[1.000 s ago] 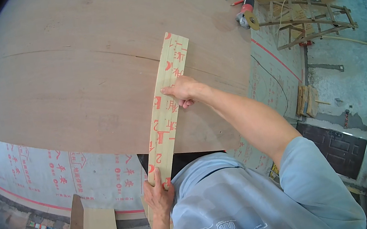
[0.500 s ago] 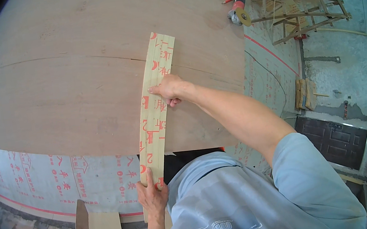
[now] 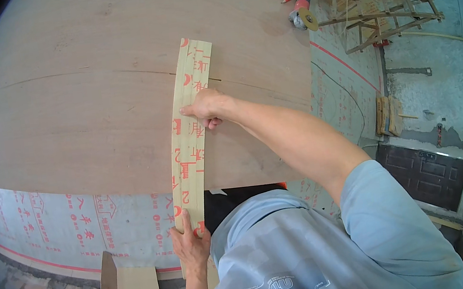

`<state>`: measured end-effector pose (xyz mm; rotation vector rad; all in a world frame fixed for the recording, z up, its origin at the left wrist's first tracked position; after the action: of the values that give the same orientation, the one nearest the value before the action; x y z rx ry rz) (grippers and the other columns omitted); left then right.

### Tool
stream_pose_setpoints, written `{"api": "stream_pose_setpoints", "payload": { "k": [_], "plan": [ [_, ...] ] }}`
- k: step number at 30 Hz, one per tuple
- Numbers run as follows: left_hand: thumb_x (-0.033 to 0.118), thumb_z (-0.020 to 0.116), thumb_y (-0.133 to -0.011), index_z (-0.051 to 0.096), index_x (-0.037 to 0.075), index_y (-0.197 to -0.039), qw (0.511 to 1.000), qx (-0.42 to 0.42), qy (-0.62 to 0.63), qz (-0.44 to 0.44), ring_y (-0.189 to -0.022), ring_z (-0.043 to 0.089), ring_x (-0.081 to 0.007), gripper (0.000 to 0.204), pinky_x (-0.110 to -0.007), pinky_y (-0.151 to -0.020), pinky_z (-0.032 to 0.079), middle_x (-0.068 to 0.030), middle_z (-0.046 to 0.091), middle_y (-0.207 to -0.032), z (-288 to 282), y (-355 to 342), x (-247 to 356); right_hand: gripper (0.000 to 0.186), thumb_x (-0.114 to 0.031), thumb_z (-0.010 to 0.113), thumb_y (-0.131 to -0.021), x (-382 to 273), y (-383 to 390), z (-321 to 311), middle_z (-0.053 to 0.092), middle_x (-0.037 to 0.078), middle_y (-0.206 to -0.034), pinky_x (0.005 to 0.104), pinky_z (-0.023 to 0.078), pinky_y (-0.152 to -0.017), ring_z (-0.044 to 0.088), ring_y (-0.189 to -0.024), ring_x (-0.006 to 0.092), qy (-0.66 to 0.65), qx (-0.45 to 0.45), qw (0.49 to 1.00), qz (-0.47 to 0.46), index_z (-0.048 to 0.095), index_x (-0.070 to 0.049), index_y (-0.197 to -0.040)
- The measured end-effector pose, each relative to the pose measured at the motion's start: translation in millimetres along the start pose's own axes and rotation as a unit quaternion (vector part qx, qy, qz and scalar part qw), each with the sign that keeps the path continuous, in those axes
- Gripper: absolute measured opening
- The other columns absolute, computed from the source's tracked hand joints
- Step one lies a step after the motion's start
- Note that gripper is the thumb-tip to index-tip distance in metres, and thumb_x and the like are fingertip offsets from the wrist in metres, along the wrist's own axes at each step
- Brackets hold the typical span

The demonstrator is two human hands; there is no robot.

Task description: Cutting wooden strips with a miter saw and applying adhesive to them on a workspace.

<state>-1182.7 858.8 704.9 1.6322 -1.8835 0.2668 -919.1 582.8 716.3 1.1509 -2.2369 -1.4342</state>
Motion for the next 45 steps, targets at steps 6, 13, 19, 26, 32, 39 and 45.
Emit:
{"api": "stream_pose_setpoints", "payload": {
  "k": [6,13,19,26,32,39,45],
  "plan": [
    [0.009,0.082,-0.069,0.042,0.018,-0.157,1.0,-0.008,0.004,-0.011,-0.087,0.057,-0.0371,0.097,-0.045,-0.074,0.052,-0.018,0.05,-0.098,-5.9,-1.1,6.8,0.061,-0.056,0.062,-0.096,-4.7,1.9,0.5,0.069,0.01,-0.063,0.0333,0.055,-0.046,0.062,-0.044,0.0187,-0.027,0.019,0.999,-0.01,0.069,0.003,-0.079],
    [0.013,0.081,-0.071,0.045,0.018,-0.154,0.998,0.04,-0.012,-0.042,-0.09,0.058,-0.039,0.091,-0.047,-0.075,0.052,-0.0178,0.051,-0.098,-18.3,-4.7,5.5,0.059,-0.056,0.062,-0.096,-44.9,3.7,0.6,0.069,0.008,-0.064,0.0326,0.059,-0.05,0.063,-0.046,0.0166,-0.02,0.041,0.997,-0.068,0.07,0.001,-0.084],
    [0.014,0.083,-0.068,0.044,0.016,-0.155,0.998,0.003,0.055,-0.037,-0.09,0.059,-0.0366,0.096,-0.045,-0.075,0.053,-0.0175,0.052,-0.1,-32.9,-6.3,-17.4,0.044,-0.041,0.065,-0.096,-35.6,-3.5,17.8,0.073,0.014,-0.075,0.0381,0.062,-0.075,0.072,-0.063,0.0255,-0.01,0.149,0.975,-0.165,0.071,0.003,-0.098],
    [0.019,0.084,-0.066,0.045,0.018,-0.154,0.993,-0.053,0.1,-0.016,-0.087,0.058,-0.0343,0.096,-0.045,-0.074,0.054,-0.0167,0.053,-0.101,-24.2,-9.0,-3.9,0.039,-0.028,0.066,-0.094,29.4,12.7,15.3,0.074,0.021,-0.102,0.0461,0.056,-0.088,0.072,-0.098,0.0363,-0.1,0.267,0.927,-0.243,0.063,0.005,-0.113],
    [0.023,0.086,-0.067,0.049,0.025,-0.152,0.997,-0.075,0.017,0.031,-0.082,0.058,-0.0336,0.092,-0.044,-0.069,0.053,-0.0156,0.051,-0.096,18.9,-5.8,47.9,0.043,-0.03,0.066,-0.095,127.8,26.1,-16.7,0.074,0.019,-0.098,0.0461,0.057,-0.087,0.073,-0.092,0.036,-0.165,0.189,0.963,-0.101,0.061,0.003,-0.122],
    [0.02,0.087,-0.066,0.052,0.027,-0.151,0.998,-0.056,-0.007,0.003,-0.083,0.056,-0.0321,0.092,-0.043,-0.067,0.05,-0.0141,0.048,-0.094,47.1,1.2,43.7,0.035,-0.039,0.067,-0.094,120.3,15.4,5.2,0.078,0.013,-0.093,0.0421,0.058,-0.08,0.075,-0.079,0.0283,-0.13,0.12,0.979,-0.104,0.077,-0.008,-0.107],
    [0.02,0.088,-0.065,0.054,0.026,-0.149,0.999,-0.041,0.012,-0.012,-0.084,0.056,-0.0314,0.091,-0.042,-0.068,0.049,-0.0132,0.048,-0.094,48.4,5.9,42.0,0.036,-0.039,0.07,-0.095,107.1,9.3,5.6,0.067,0.004,-0.065,0.0305,0.051,-0.047,0.059,-0.047,0.0127,-0.12,0.139,0.972,-0.149,0.075,-0.003,-0.101]
  ]
}}
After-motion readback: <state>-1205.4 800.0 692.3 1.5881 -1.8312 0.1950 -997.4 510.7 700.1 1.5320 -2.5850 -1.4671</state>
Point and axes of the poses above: each hand's wrist, its own y-axis away from the middle knuckle, its own z-axis out of the palm, x = y × z, the point moved 4 cm from there along -y, towards the middle knuckle
